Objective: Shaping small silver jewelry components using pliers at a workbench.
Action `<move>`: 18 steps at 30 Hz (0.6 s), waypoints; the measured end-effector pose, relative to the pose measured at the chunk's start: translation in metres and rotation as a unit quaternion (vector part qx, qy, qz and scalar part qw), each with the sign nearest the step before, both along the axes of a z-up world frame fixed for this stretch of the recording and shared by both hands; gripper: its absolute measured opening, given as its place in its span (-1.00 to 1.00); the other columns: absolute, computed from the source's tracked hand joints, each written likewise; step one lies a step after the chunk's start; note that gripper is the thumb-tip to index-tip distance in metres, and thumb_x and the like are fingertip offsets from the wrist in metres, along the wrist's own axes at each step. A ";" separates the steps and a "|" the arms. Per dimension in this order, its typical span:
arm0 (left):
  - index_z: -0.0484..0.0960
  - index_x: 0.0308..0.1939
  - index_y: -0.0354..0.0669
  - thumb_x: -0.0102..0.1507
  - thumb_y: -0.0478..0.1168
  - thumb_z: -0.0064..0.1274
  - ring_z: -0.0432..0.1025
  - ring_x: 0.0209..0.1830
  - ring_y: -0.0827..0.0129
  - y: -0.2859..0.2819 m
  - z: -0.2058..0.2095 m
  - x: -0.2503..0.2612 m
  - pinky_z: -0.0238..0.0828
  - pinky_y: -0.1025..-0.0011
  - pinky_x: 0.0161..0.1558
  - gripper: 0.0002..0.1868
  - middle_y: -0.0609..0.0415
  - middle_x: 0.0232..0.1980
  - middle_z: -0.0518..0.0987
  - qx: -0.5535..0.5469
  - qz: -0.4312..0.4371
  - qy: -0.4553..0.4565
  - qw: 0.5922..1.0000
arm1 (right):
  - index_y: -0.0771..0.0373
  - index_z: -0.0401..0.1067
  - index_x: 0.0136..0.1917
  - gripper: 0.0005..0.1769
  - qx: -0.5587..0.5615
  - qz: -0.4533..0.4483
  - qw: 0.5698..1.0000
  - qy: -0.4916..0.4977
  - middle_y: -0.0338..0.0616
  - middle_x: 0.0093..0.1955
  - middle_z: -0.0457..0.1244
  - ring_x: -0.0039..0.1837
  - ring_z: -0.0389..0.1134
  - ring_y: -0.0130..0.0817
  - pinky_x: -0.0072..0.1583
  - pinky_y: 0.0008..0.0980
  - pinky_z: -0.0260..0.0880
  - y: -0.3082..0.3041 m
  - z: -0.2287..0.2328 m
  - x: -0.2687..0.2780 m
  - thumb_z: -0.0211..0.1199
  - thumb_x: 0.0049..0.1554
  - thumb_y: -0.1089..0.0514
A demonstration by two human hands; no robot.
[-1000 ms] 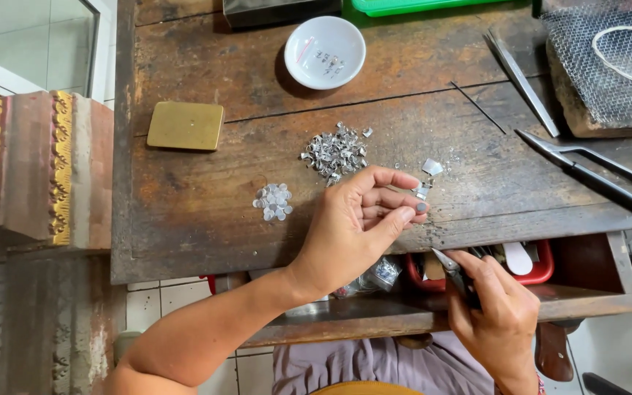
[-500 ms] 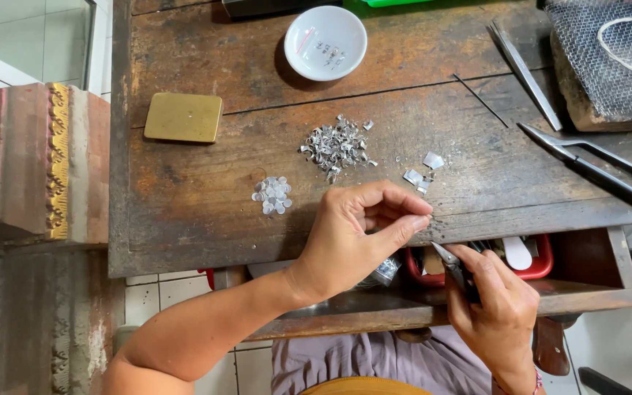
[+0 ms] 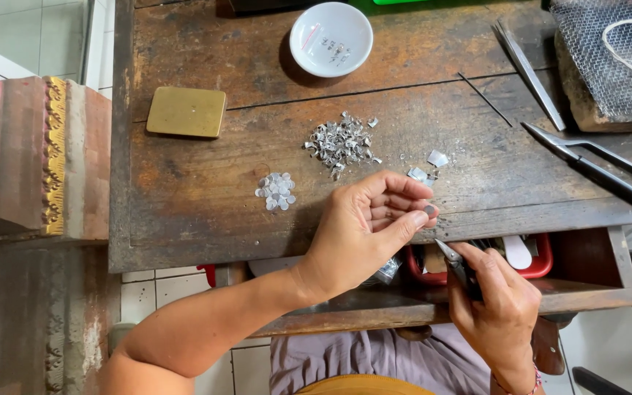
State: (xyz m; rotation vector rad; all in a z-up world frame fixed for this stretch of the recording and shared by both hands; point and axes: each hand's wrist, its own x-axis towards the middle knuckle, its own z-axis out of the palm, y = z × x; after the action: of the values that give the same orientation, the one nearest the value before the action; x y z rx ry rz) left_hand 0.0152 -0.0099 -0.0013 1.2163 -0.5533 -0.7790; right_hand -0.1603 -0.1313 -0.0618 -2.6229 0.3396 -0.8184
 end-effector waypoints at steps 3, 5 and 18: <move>0.56 -0.03 -0.30 0.30 -0.47 0.09 0.66 -0.06 0.31 -0.001 -0.001 0.000 0.64 0.53 0.08 -0.83 -0.10 -0.13 0.68 -0.001 -0.005 0.009 1.000 | 0.35 0.45 0.17 -0.73 -0.001 -0.001 1.000 -0.001 -0.16 -0.03 0.36 -0.24 0.22 -0.20 -0.09 -0.30 0.27 0.001 0.001 0.001 0.22 0.19 0.44; 0.54 -0.02 -0.27 0.29 -0.47 0.08 0.67 -0.06 0.30 0.000 0.000 0.000 0.65 0.55 0.05 -0.81 -0.12 -0.12 0.70 0.019 -0.006 -0.007 1.000 | 0.35 0.45 0.18 -0.71 0.007 -0.002 1.000 -0.001 -0.15 -0.05 0.36 -0.26 0.18 -0.22 -0.13 -0.31 0.24 0.001 0.000 0.000 0.22 0.17 0.45; 0.64 -0.11 -0.19 0.26 -0.39 0.21 0.57 -0.17 0.57 0.003 0.001 0.000 0.61 0.64 0.00 -0.85 0.10 -0.17 0.68 0.017 -0.008 -0.044 0.999 | 0.36 0.45 0.16 -0.72 0.008 -0.004 1.000 0.001 -0.12 -0.08 0.35 -0.26 0.20 -0.21 -0.13 -0.30 0.24 0.002 0.000 0.000 0.23 0.17 0.46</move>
State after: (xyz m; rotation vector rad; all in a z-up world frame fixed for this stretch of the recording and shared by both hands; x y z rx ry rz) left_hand 0.0149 -0.0072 -0.0007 1.2834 -0.6250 -0.7531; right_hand -0.1603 -0.1294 -0.0616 -2.6104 0.3571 -0.8118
